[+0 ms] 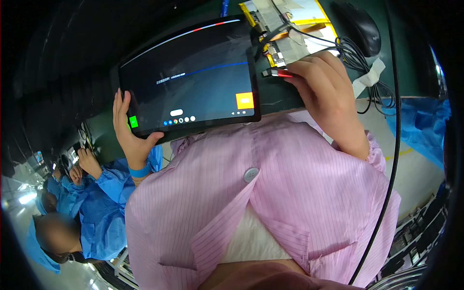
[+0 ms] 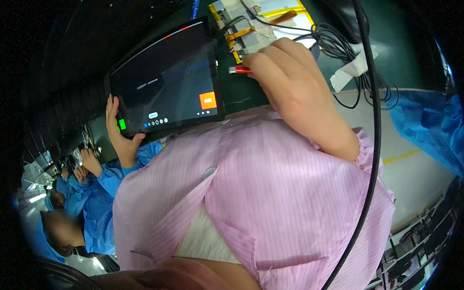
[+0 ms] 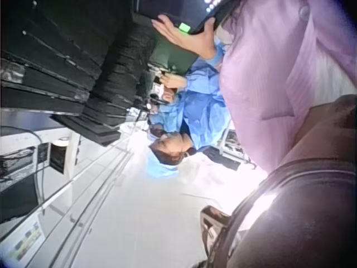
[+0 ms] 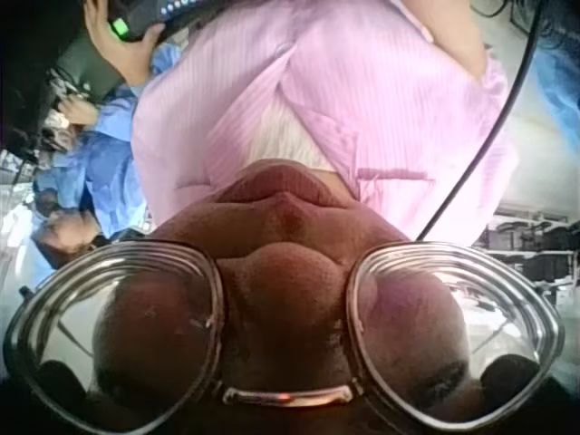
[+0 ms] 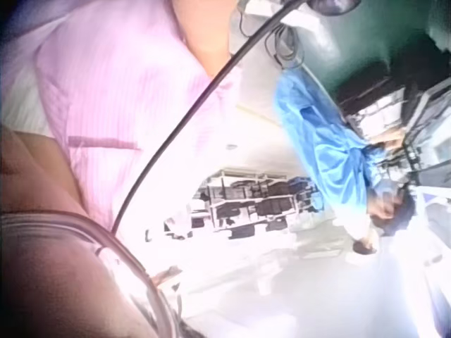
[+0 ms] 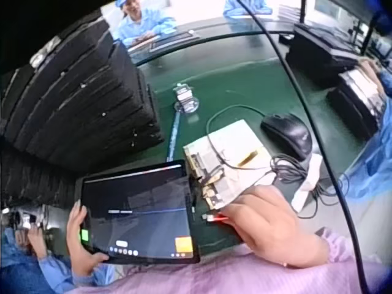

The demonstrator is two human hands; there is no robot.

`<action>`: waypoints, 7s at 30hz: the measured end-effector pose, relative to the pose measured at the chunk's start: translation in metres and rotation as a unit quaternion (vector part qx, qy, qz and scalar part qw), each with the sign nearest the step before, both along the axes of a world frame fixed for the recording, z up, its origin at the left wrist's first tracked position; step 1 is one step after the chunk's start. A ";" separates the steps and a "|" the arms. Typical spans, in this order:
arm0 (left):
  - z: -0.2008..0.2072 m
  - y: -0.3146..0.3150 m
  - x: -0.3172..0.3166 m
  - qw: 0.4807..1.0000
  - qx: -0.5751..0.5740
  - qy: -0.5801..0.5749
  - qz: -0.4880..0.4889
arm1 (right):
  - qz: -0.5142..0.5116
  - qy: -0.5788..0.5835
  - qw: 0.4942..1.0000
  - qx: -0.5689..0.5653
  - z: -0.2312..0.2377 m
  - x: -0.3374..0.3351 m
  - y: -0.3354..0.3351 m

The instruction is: Testing electronic tablets on an assembly line by checking screen displays and connecting diagnostic cables.

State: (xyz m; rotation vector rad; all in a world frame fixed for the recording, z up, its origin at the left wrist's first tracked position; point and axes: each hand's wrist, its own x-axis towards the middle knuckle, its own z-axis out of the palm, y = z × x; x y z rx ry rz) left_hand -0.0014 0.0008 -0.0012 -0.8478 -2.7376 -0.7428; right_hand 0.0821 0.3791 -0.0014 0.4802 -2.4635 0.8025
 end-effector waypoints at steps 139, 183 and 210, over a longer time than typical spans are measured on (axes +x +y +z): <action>0.025 0.053 0.023 0.966 0.099 0.057 -0.232 | -0.042 -0.048 0.996 0.068 0.009 -0.004 -0.010; 0.001 0.010 0.014 0.990 0.123 -0.034 0.055 | -0.008 0.004 1.000 -0.016 0.000 -0.025 -0.014; -0.002 0.008 0.011 0.995 0.095 0.014 0.021 | -0.019 -0.034 0.996 -0.076 -0.004 -0.020 -0.018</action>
